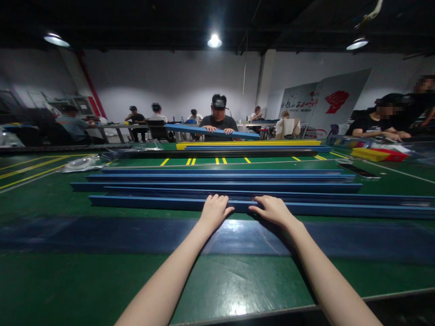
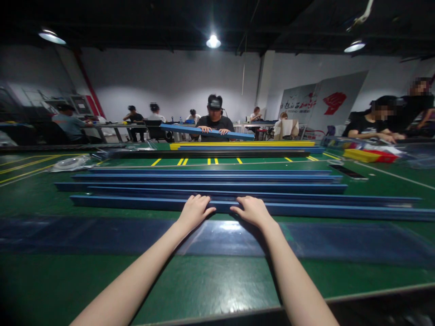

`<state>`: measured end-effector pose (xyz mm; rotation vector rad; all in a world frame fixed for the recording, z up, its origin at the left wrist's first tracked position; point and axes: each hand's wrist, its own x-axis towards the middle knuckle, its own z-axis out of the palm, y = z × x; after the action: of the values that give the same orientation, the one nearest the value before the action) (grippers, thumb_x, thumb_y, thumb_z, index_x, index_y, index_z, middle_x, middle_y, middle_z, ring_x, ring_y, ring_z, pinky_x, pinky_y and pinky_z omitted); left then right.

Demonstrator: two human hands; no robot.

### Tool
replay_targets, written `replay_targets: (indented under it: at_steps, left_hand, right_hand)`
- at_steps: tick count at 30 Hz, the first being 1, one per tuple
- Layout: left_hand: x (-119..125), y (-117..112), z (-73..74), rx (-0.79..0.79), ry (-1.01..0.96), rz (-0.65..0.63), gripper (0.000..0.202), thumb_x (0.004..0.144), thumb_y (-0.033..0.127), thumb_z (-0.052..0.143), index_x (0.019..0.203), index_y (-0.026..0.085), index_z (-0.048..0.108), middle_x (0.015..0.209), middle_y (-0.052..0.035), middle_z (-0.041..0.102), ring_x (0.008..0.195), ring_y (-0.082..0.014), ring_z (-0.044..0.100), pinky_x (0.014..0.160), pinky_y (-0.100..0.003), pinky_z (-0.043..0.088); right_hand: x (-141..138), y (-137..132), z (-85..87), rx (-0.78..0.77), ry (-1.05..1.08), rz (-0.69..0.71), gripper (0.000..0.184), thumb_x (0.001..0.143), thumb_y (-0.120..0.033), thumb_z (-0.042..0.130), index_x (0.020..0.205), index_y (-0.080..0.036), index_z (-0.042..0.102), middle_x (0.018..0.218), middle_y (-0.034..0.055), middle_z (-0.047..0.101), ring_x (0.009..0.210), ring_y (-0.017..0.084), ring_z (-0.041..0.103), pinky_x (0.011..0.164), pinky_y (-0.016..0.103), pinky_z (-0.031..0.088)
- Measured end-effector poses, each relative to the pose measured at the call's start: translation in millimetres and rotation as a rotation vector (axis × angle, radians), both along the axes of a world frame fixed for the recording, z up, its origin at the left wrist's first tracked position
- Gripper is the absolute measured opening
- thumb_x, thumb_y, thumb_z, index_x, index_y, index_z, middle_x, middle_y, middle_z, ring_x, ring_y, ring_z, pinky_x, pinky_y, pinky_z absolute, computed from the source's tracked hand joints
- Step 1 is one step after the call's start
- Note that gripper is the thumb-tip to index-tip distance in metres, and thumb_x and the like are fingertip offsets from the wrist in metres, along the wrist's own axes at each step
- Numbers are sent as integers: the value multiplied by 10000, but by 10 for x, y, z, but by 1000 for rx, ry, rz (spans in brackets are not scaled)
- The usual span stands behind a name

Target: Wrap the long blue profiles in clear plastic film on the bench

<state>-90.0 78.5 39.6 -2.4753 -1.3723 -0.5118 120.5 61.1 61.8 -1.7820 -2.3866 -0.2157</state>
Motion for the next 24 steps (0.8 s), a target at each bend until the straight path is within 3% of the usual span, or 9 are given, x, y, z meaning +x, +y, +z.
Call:
replay_targets:
  at_steps: [24]
  left_hand:
    - [-3, 12, 12, -35, -16, 4, 263, 833, 423, 474, 882, 173, 540, 881, -61, 641, 850, -208, 546, 731, -322, 340]
  right_hand:
    - [-10, -17, 32, -41, 17, -10, 386, 839, -471, 394, 1021, -217, 620, 1033, 80, 644, 956, 223, 579, 710, 263, 404]
